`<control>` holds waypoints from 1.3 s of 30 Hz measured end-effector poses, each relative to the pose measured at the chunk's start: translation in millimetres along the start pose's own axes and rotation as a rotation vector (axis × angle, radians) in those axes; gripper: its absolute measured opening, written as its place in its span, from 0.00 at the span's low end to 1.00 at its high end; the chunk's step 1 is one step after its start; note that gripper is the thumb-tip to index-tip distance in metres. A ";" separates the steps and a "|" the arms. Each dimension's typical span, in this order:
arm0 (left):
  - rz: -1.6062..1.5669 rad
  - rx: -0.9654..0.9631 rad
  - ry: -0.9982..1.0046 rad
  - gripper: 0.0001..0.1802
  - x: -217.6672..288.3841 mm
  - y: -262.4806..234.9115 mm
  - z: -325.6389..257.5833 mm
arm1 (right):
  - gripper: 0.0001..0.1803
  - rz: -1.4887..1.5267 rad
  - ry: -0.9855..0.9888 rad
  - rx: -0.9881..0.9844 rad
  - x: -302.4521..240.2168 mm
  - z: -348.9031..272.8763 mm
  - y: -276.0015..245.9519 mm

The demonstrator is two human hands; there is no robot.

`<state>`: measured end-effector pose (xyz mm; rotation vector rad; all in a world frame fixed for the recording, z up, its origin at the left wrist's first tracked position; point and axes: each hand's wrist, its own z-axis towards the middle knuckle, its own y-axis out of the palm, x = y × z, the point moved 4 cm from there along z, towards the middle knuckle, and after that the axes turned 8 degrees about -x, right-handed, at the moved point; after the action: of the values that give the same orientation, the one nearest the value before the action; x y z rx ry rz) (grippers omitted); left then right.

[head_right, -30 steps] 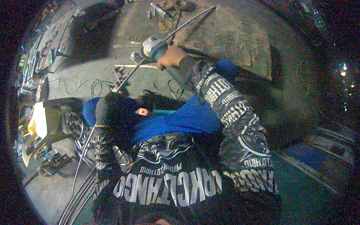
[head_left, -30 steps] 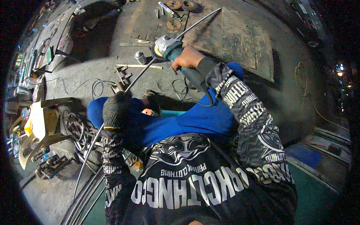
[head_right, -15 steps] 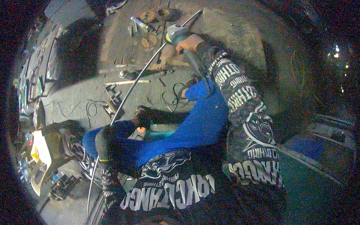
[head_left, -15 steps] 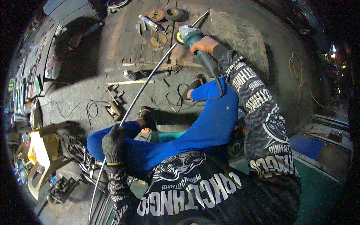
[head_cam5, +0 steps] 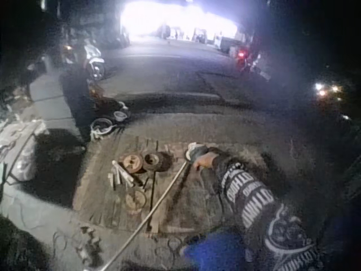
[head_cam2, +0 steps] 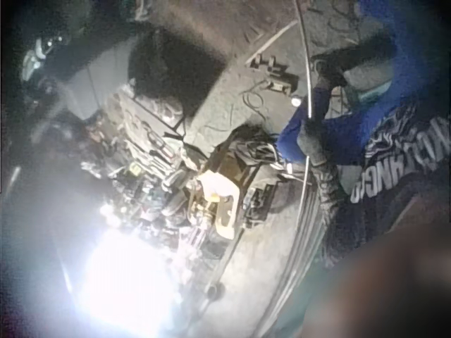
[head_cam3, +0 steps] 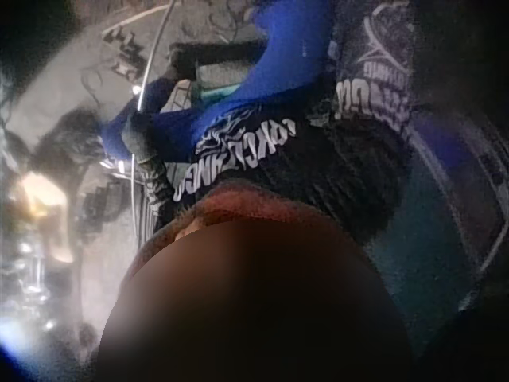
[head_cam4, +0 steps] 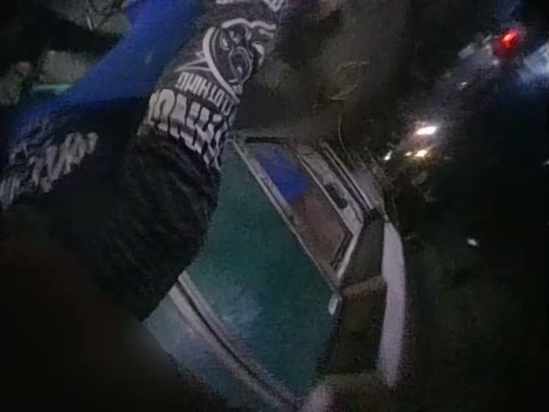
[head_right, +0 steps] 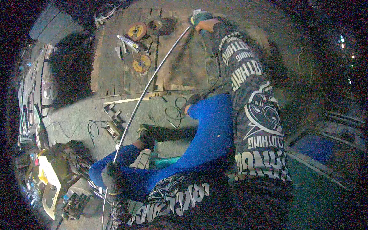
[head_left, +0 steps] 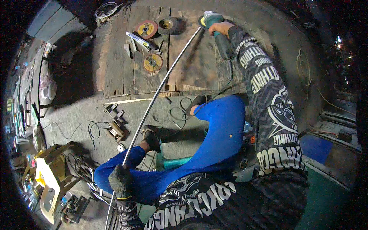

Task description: The person sits on a low stool and uses an angle grinder to smooth a long metal rod. They hold the rod with one gloved hand and move the grinder along its length, producing sparks. The person repositions the rod several times to grind different sections.

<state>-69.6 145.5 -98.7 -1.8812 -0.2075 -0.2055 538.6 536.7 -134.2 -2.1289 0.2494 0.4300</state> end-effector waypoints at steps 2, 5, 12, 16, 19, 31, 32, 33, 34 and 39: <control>0.012 0.015 -0.008 0.13 -1.9 1.2 2.6 | 0.10 -0.270 -0.170 -0.065 12.3 13.1 -21.2; 0.022 0.074 0.005 0.11 -0.2 2.0 7.4 | 0.13 -0.147 -0.116 -0.074 37.1 31.3 -31.9; 0.008 0.064 0.027 0.12 -2.0 -1.5 11.6 | 0.14 -0.001 -0.151 -0.048 64.2 56.9 -43.0; 0.046 0.069 0.044 0.14 1.0 -2.9 -0.2 | 0.13 0.046 -0.131 -0.092 58.2 48.9 -44.6; 0.035 0.080 0.051 0.15 2.8 -3.5 -4.1 | 0.08 0.217 -0.020 0.018 46.6 32.4 -44.3; -0.010 0.094 0.091 0.10 9.8 -14.1 -23.4 | 0.12 -0.173 -0.134 -0.125 -18.6 -1.2 11.3; 0.004 0.117 0.075 0.10 10.1 -13.8 -26.3 | 0.12 -0.196 -0.072 -0.119 -24.3 -6.2 20.2; 0.017 0.140 0.058 0.10 9.3 -14.2 -27.9 | 0.13 -0.205 -0.152 -0.088 -36.1 -12.6 28.7; 0.033 0.155 0.039 0.09 9.3 -13.6 -31.4 | 0.13 -0.159 -0.144 -0.120 -44.3 -18.6 38.8; 0.002 0.138 0.040 0.12 7.6 -13.7 -40.1 | 0.14 -0.138 -0.259 -0.166 -89.4 -53.6 86.3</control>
<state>-67.2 112.0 -71.8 -1.7386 -0.1879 -0.2220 438.7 445.4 -136.7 -2.2067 -0.0841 0.6566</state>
